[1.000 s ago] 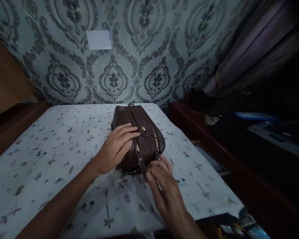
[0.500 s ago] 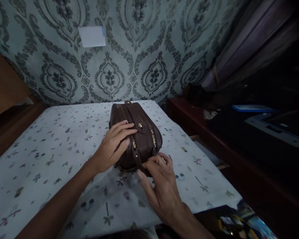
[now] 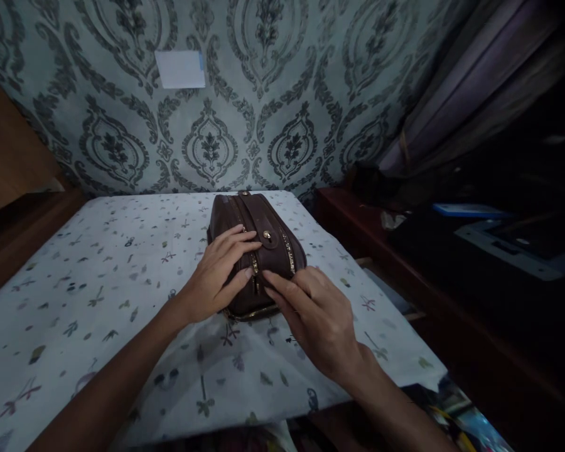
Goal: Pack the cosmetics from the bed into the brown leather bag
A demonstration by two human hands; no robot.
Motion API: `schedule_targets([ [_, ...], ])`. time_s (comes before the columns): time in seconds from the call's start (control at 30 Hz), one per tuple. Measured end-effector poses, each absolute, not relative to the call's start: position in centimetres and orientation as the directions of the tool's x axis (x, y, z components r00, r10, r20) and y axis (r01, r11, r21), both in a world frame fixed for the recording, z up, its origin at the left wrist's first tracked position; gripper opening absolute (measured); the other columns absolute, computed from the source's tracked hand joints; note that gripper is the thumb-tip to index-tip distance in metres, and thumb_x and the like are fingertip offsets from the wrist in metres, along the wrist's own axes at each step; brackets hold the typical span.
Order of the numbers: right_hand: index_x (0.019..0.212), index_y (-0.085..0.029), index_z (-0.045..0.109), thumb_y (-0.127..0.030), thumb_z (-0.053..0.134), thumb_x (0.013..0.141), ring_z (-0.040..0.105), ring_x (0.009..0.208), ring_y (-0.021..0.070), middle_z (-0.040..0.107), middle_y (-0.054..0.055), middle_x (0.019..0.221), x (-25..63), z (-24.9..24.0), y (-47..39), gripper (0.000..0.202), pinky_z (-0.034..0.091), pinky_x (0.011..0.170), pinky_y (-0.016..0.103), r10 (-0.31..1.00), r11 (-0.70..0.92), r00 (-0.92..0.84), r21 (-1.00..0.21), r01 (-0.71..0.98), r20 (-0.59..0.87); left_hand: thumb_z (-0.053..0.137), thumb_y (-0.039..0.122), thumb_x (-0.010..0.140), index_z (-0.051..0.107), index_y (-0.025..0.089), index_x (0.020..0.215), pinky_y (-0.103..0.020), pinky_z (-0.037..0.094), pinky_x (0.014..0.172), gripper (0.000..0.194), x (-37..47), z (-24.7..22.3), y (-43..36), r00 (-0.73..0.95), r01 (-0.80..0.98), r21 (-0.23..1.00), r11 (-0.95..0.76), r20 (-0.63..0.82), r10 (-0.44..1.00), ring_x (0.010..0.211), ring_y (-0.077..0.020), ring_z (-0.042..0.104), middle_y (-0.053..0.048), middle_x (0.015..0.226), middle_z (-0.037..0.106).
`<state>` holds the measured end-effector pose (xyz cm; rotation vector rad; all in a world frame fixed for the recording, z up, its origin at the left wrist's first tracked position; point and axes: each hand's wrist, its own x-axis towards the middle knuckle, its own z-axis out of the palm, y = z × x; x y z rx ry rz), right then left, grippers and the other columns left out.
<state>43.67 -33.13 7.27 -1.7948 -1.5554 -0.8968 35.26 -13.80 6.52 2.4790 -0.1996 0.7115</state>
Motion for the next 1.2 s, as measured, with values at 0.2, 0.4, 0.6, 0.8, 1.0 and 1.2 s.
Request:
schedule_targets([
  [0.2,0.094,-0.013,0.068,-0.019,0.053,0.101,0.050,0.062,0.0139,0.055,0.002,0.067,44.5,8.4,-32.7,0.017,0.043,0.059,0.027,0.636,-0.159,0.039,0.081,0.984,0.771,0.041,0.035,0.103,0.048,0.024,0.136,-0.050,0.026,0.123,0.035,35.3,6.4,-13.8,0.854,-0.280,0.480,-0.831,0.520,0.012,0.149,-0.0249,0.027,-0.008,0.150,0.046],
  [0.4,0.091,-0.010,0.066,-0.012,0.055,0.097,0.047,0.058,0.0127,0.053,0.001,0.065,43.7,7.5,-32.6,0.013,0.039,0.055,0.027,0.615,-0.070,0.027,0.020,0.997,0.788,0.040,0.033,0.103,0.048,0.023,0.134,-0.050,0.025,0.123,0.034,35.3,6.3,-13.8,0.844,-0.287,0.467,-0.836,0.536,0.009,0.149,-0.0248,0.027,-0.009,0.149,0.047],
  [0.6,0.096,-0.011,0.063,-0.005,0.057,0.094,0.046,0.059,0.0139,0.053,0.000,0.064,42.4,4.8,-33.5,0.009,0.037,0.055,0.029,0.630,-0.036,-0.009,0.041,0.999,0.777,0.039,0.035,0.103,0.047,0.023,0.135,-0.054,0.028,0.122,0.035,35.1,6.6,-13.7,0.855,-0.280,0.450,-0.848,0.518,-0.008,0.149,-0.0261,0.027,-0.009,0.150,0.046],
  [0.8,0.104,-0.009,0.063,-0.008,0.058,0.094,0.047,0.062,0.0152,0.055,0.001,0.066,42.0,3.9,-34.3,0.012,0.040,0.057,0.031,0.630,-0.063,0.017,0.029,0.998,0.777,0.038,0.035,0.104,0.047,0.023,0.135,-0.055,0.026,0.123,0.035,35.1,6.4,-13.9,0.850,-0.275,0.453,-0.848,0.526,0.005,0.150,-0.0261,0.026,-0.009,0.150,0.046],
  [1.0,0.114,-0.010,0.060,0.002,0.055,0.089,0.048,0.067,0.0160,0.053,0.000,0.067,42.2,3.4,-35.0,0.028,0.049,0.078,0.037,0.610,-0.076,0.029,0.022,0.997,0.792,0.036,0.032,0.104,0.045,0.022,0.138,-0.052,0.028,0.122,0.036,34.9,6.5,-14.3,0.857,-0.228,0.400,-0.888,0.515,0.012,0.151,-0.0255,0.023,-0.010,0.153,0.043],
  [1.2,0.103,-0.019,0.056,0.000,0.051,0.089,0.058,0.075,0.0161,0.063,0.001,0.079,43.2,1.7,-36.2,0.023,0.044,0.098,0.044,0.537,-0.191,0.192,-0.103,0.976,0.822,0.043,0.024,0.101,0.054,0.020,0.125,-0.062,0.030,0.115,0.027,34.5,7.0,-16.6,0.800,-0.105,0.152,-0.983,0.600,0.007,0.142,-0.0308,0.040,-0.013,0.139,0.056],
])
